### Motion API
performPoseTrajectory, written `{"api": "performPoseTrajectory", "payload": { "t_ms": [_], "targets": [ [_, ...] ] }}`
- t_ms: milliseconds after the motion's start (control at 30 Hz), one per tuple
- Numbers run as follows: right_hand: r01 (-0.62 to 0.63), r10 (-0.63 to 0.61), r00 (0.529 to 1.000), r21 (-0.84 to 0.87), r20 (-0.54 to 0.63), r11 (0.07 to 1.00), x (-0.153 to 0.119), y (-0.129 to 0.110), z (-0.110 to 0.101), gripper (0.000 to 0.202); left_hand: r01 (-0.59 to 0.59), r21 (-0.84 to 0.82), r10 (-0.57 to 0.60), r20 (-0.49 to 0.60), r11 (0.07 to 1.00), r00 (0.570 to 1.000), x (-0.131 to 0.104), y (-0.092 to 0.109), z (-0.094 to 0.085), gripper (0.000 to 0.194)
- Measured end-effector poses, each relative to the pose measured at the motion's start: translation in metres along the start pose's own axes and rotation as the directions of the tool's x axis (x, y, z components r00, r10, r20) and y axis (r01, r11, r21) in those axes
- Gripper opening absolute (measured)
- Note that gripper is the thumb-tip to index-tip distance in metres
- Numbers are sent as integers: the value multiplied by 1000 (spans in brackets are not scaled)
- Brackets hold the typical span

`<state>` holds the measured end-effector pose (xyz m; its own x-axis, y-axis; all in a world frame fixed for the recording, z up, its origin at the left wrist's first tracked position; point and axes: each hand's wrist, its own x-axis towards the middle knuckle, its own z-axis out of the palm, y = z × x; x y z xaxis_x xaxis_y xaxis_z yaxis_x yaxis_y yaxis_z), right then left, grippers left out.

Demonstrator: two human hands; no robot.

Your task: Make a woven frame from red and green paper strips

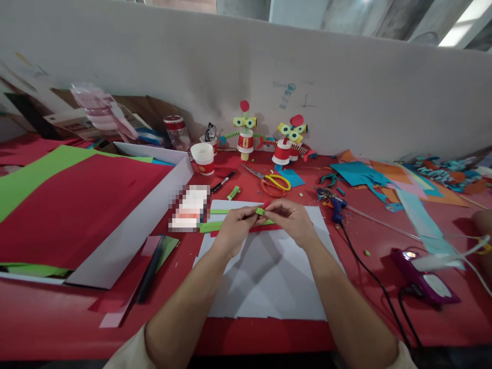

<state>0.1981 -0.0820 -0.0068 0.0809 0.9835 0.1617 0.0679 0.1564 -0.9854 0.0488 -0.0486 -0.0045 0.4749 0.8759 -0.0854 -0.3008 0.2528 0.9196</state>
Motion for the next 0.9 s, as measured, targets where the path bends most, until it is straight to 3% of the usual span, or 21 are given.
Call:
{"api": "performPoseTrajectory", "payload": {
  "t_ms": [333, 533, 700, 833, 900],
  "targets": [
    [-30, 21, 990, -63, -140, 998, -2, 2, 9, 10, -42, 101, 49, -71, 994, 996, -1, -5, 2, 15],
    [-41, 64, 971, 99, -231, 994, -6, 6, 24, 22, -88, 123, 104, -128, 989, 986, 3, -13, -1, 13],
    [-124, 164, 963, 189, -215, 974, -7, 3, 25, 40, -207, 384, 232, -20, 900, 973, 8, -14, -11, 16],
    [-211, 211, 973, 5, -91, 977, -7, 1, 14, 22, -327, 623, 312, 137, 710, 940, 8, -10, -19, 35],
    [-181, 179, 983, -66, -37, 981, -7, 1, 11, 24, -336, 651, 291, 180, 681, 940, 8, -10, -21, 40]
  ]
}}
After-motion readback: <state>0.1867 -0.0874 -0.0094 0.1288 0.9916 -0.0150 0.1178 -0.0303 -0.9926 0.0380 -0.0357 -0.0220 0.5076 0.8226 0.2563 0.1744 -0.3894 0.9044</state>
